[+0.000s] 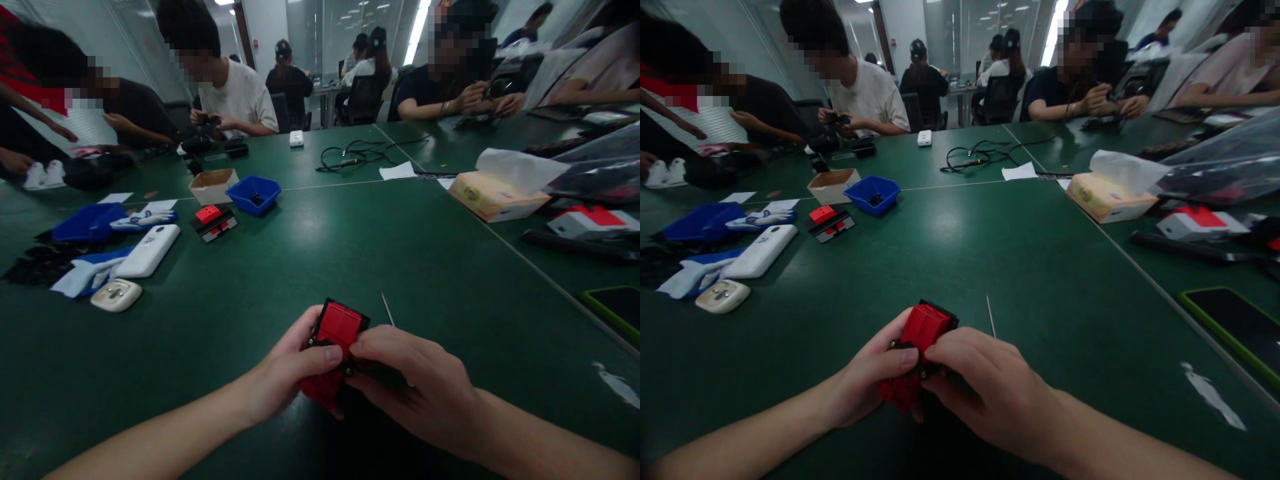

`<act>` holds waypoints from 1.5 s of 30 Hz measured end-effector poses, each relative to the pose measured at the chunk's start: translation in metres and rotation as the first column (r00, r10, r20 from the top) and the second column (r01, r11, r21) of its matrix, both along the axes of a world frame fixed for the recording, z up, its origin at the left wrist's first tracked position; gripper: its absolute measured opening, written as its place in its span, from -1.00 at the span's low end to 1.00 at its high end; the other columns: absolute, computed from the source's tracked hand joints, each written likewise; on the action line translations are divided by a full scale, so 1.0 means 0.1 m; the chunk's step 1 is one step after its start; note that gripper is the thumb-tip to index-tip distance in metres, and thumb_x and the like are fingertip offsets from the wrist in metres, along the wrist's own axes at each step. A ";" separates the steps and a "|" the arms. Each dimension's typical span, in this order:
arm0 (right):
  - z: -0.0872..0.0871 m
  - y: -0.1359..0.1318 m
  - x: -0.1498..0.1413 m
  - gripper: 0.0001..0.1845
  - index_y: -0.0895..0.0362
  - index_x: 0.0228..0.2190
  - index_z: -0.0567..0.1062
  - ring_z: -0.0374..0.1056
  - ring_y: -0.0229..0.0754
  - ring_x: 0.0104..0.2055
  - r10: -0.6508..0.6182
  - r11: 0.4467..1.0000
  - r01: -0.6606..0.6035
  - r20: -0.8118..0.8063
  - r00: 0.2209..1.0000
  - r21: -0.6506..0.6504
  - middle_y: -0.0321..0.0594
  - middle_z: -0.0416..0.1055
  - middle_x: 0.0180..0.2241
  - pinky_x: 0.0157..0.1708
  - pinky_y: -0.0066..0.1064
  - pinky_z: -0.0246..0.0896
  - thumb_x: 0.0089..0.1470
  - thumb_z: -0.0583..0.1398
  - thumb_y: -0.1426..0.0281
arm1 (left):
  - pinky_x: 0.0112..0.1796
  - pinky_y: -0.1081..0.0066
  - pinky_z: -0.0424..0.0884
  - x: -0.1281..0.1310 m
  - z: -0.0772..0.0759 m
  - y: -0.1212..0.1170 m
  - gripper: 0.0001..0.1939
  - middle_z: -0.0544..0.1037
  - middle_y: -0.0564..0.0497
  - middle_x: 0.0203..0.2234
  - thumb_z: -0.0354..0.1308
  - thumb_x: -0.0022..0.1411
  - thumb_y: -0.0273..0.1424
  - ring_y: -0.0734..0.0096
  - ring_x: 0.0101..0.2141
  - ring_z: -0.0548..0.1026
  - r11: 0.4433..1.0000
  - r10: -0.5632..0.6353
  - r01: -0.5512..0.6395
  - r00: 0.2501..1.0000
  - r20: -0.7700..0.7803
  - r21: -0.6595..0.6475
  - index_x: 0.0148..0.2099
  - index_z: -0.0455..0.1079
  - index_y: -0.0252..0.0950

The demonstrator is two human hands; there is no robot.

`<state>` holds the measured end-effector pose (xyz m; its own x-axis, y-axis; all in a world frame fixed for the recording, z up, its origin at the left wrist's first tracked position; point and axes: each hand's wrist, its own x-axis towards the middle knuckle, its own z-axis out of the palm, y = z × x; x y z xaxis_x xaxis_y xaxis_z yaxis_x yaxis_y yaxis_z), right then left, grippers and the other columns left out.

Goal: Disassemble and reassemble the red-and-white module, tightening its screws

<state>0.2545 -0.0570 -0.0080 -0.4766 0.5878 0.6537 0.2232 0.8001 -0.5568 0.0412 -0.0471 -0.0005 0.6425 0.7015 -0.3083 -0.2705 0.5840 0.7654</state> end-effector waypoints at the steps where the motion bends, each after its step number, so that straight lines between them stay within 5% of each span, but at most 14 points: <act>1: 0.00 0.00 0.00 -0.86 0.15 -0.06 0.42 0.52 -0.26 -0.19 -0.007 1.000 0.007 0.001 1.000 0.024 -0.15 0.54 -0.21 -0.15 -0.51 0.47 0.35 0.17 0.49 | -0.46 0.50 0.62 -0.01 0.01 0.00 -0.46 0.50 -0.05 -0.19 0.39 0.19 -0.24 0.40 -0.34 0.58 1.000 -0.002 0.002 1.000 0.006 -0.010 0.15 0.32 -0.23; 26: 0.00 0.02 -0.01 -0.89 0.24 -0.13 0.48 0.50 -0.28 -0.21 -0.081 0.986 0.075 0.031 0.996 0.150 -0.12 0.54 -0.23 -0.15 -0.55 0.44 0.36 0.15 0.53 | -0.43 0.49 0.62 -0.03 0.01 0.03 -0.41 0.48 -0.05 -0.19 0.42 0.18 -0.20 0.38 -0.30 0.55 0.998 -0.026 0.027 0.999 0.034 -0.053 0.17 0.32 -0.23; 45: 0.05 0.00 -0.01 -0.90 0.18 -0.21 0.49 0.50 -0.30 -0.28 -0.050 0.999 0.050 -0.014 0.999 0.017 -0.17 0.54 -0.28 -0.23 -0.56 0.45 0.28 0.18 0.57 | -0.40 0.51 0.57 -0.04 -0.01 0.01 -0.41 0.51 -0.06 -0.18 0.39 0.22 -0.15 0.42 -0.33 0.56 0.999 -0.047 0.047 0.999 0.003 -0.021 0.19 0.28 -0.22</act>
